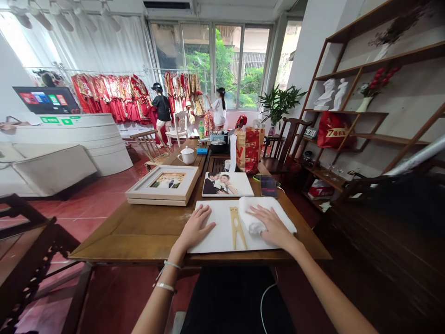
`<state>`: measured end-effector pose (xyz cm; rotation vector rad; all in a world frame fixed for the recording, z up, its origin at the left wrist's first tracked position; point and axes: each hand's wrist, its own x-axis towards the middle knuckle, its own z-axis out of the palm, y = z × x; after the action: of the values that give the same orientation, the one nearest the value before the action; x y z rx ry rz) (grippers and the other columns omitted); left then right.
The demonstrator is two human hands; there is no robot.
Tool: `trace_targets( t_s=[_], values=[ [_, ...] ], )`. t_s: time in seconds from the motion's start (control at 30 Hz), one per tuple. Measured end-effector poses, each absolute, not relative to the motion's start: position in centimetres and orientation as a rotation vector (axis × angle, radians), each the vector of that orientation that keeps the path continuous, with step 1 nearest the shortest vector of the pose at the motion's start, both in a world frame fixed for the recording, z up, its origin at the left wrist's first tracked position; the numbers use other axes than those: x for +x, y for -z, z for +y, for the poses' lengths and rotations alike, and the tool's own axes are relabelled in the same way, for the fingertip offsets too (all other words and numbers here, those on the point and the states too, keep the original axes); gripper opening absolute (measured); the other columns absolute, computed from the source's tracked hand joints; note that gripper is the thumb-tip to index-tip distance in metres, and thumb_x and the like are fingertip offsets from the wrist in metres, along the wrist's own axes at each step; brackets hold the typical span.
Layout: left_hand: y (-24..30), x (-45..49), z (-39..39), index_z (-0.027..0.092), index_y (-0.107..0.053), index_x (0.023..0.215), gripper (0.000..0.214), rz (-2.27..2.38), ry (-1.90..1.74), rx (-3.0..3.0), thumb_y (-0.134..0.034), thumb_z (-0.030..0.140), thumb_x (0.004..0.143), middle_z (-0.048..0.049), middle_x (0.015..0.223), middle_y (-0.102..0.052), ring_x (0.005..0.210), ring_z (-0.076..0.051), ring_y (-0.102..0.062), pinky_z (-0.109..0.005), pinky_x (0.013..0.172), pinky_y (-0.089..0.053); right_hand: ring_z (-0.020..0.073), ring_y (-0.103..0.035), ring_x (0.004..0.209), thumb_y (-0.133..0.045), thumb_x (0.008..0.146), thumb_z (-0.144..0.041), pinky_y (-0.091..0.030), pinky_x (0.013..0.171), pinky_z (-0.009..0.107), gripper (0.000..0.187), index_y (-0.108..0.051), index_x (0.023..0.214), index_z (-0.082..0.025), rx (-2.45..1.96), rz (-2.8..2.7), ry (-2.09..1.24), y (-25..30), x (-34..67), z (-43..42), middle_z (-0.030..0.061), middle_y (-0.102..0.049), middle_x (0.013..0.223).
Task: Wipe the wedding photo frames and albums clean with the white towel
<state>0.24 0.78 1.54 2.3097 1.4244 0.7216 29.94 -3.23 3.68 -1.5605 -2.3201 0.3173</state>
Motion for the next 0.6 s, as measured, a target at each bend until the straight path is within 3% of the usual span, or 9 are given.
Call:
trace_targets(
  t_s=[0.23, 0.6],
  values=[
    [-1.8, 0.4, 0.7, 0.017, -0.052, 0.132, 0.052, 1.444, -0.725, 2.285, -0.055, 0.040, 0.085, -0.0110, 0.145, -0.044, 0.141, -0.027, -0.027, -0.044, 0.115, -0.023, 0.0266, -0.031, 0.136, -0.041, 0.063, -0.006, -0.011, 0.111, 0.057, 0.075, -0.046, 0.137, -0.020, -1.586, -2.265, -0.315, -4.1, 29.3, 2.9, 0.0082, -0.045, 0.143],
    [-1.7, 0.6, 0.7, 0.015, -0.051, 0.132, 0.053, 1.457, -0.715, 2.291, -0.052, 0.042, 0.086, -0.0116, 0.146, -0.043, 0.141, -0.026, -0.026, -0.042, 0.115, -0.022, 0.0249, -0.018, 0.141, -0.040, 0.050, -0.004, -0.002, 0.113, 0.057, 0.095, -0.039, 0.140, -0.034, -1.563, -2.357, -0.260, -2.7, 28.8, -11.8, -0.0034, -0.033, 0.150]
  ],
)
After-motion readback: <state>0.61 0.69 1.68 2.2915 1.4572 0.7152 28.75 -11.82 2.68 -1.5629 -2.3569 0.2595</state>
